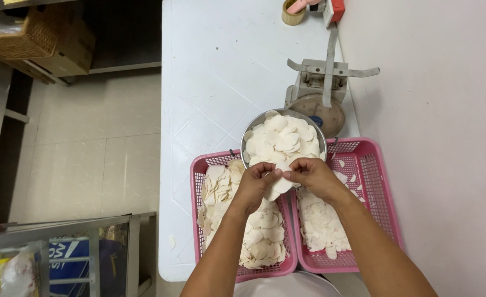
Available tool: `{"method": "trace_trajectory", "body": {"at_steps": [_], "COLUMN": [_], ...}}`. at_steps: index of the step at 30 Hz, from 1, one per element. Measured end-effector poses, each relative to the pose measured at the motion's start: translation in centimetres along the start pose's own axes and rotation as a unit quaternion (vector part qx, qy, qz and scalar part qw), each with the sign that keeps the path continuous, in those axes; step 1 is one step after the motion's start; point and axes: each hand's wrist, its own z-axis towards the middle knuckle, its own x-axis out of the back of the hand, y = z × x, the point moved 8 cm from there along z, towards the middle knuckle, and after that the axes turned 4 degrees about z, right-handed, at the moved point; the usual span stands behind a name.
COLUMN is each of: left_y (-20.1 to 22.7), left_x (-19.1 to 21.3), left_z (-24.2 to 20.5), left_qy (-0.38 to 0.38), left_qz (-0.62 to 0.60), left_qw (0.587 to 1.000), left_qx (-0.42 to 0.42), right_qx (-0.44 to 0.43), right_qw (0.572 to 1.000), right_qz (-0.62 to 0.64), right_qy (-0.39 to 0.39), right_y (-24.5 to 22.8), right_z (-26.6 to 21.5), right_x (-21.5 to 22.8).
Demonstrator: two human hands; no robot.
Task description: Sorting and weighing white vegetable slices from baskets into a bowl on a scale.
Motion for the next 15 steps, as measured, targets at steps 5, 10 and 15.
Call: {"method": "trace_trajectory", "body": {"at_steps": [5,10,15], "left_y": [-0.1,0.6,2.8], "left_x": [-0.4,-0.4,-0.9], "left_z": [0.5,0.9,-0.1], "left_qy": [0.004,0.019,0.032], "left_qz": [0.017,-0.008,0.001], "left_qw": [1.000,1.000,0.999], "left_qx": [0.004,0.007,0.017], "right_qx": [-0.018,0.003,0.006], "right_qw": [0.999,0.996,0.994], "right_qz": [0.048,0.058,0.059], "right_qy": [-0.009,0.073,0.088], "right_y": [1.5,4.9,3.9], "right_z": [0.7,3.6,4.0], "right_x": [0.3,2.2,1.9]}}
